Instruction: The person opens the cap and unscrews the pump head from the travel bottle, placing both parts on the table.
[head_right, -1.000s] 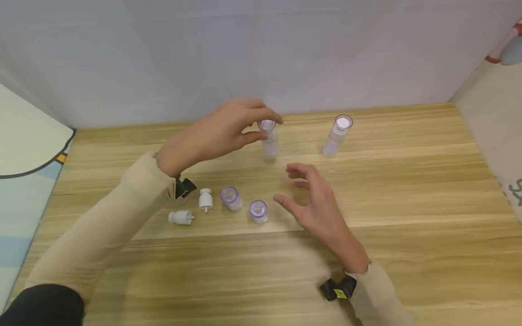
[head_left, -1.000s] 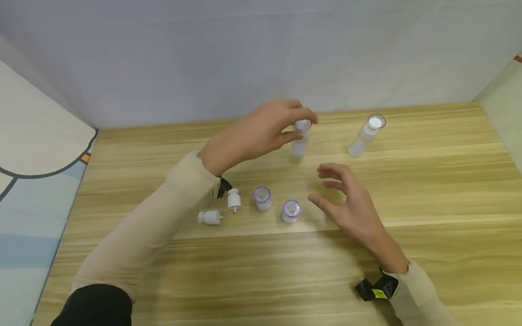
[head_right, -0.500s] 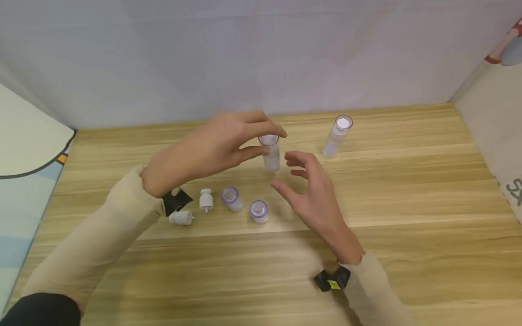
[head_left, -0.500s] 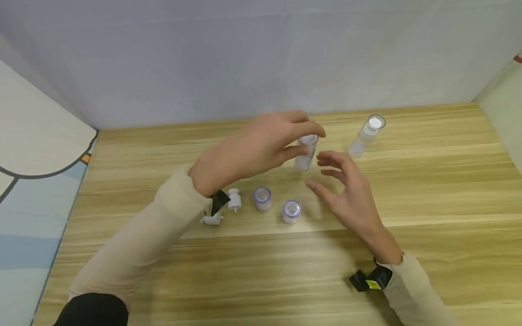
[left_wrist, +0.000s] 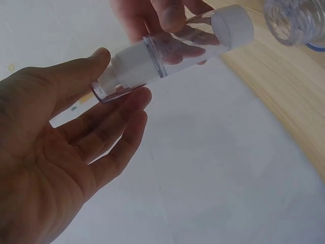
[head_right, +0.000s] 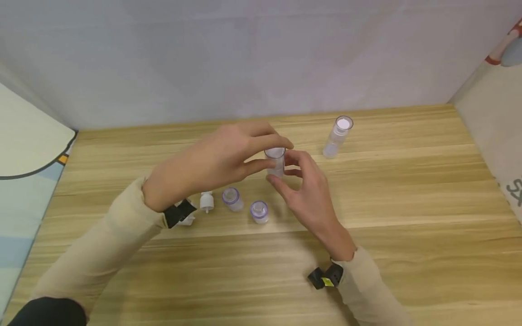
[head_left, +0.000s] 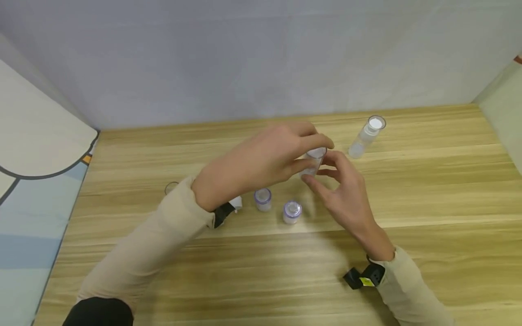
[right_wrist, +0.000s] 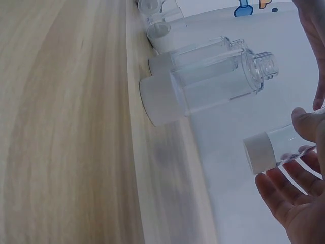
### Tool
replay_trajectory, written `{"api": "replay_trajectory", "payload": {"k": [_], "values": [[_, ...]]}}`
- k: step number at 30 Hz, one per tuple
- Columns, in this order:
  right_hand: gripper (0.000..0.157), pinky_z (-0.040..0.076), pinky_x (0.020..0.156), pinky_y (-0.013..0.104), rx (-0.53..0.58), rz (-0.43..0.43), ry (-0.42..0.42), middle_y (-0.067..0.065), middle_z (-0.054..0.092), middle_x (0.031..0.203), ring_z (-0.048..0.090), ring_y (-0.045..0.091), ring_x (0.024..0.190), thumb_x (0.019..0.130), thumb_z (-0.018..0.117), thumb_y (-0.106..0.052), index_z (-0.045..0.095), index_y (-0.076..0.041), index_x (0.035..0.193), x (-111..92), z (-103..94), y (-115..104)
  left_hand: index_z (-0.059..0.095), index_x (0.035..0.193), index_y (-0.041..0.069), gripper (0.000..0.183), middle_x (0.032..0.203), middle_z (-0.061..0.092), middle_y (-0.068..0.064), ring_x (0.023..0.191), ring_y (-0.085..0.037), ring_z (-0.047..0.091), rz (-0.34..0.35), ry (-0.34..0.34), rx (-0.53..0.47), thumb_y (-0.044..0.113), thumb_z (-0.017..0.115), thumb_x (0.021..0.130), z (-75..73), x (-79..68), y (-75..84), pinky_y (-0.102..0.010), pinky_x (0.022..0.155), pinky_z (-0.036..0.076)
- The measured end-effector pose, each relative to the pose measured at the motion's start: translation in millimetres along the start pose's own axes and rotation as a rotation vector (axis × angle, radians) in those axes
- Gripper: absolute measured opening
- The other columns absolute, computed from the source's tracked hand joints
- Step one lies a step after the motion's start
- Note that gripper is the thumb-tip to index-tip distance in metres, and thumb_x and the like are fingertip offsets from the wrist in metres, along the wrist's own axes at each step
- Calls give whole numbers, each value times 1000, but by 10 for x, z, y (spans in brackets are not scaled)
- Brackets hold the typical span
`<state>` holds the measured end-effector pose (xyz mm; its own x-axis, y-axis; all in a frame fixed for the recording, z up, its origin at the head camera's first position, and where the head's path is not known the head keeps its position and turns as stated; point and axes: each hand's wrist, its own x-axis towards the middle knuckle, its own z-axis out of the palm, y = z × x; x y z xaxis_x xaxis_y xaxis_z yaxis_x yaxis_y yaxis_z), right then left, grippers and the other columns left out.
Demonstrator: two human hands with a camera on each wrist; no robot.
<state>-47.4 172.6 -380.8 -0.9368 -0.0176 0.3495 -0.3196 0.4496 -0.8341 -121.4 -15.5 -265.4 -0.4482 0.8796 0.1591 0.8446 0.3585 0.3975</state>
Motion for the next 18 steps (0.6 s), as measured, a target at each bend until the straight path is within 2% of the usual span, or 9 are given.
{"api": "replay_trajectory", "payload": {"k": [4, 9, 13, 18], "values": [[43, 59, 94, 18, -18, 2, 13, 15, 68, 121, 62, 1, 106, 86, 83, 2, 60, 5, 122, 2, 4, 1, 66, 136, 8, 34, 124, 70, -6, 106, -18, 67, 1, -11, 4, 15, 68, 103, 26, 18, 36, -27, 94, 56], [41, 58, 94, 16, -7, 4, 17, 14, 68, 118, 62, -1, 104, 86, 83, 3, 59, 5, 119, -10, 5, -25, 64, 139, 8, 36, 128, 69, -6, 112, -19, 67, 13, 10, 2, 17, 67, 104, 49, 7, 63, -28, 99, 56], [41, 57, 94, 14, 16, 0, 24, 14, 68, 116, 62, -1, 105, 85, 82, 4, 59, 6, 119, -17, 5, -69, 57, 147, 8, 47, 137, 66, -7, 126, -19, 62, 13, 52, -38, 22, 67, 104, 48, -62, 68, -30, 109, 51], [48, 58, 94, 16, 94, 8, 21, 16, 68, 118, 64, 2, 107, 85, 81, 9, 58, 7, 128, -15, 6, -133, 51, 152, 9, 56, 145, 61, -6, 137, -19, 56, -35, 109, -122, 30, 68, 103, 69, -207, 29, -31, 119, 45]]}}
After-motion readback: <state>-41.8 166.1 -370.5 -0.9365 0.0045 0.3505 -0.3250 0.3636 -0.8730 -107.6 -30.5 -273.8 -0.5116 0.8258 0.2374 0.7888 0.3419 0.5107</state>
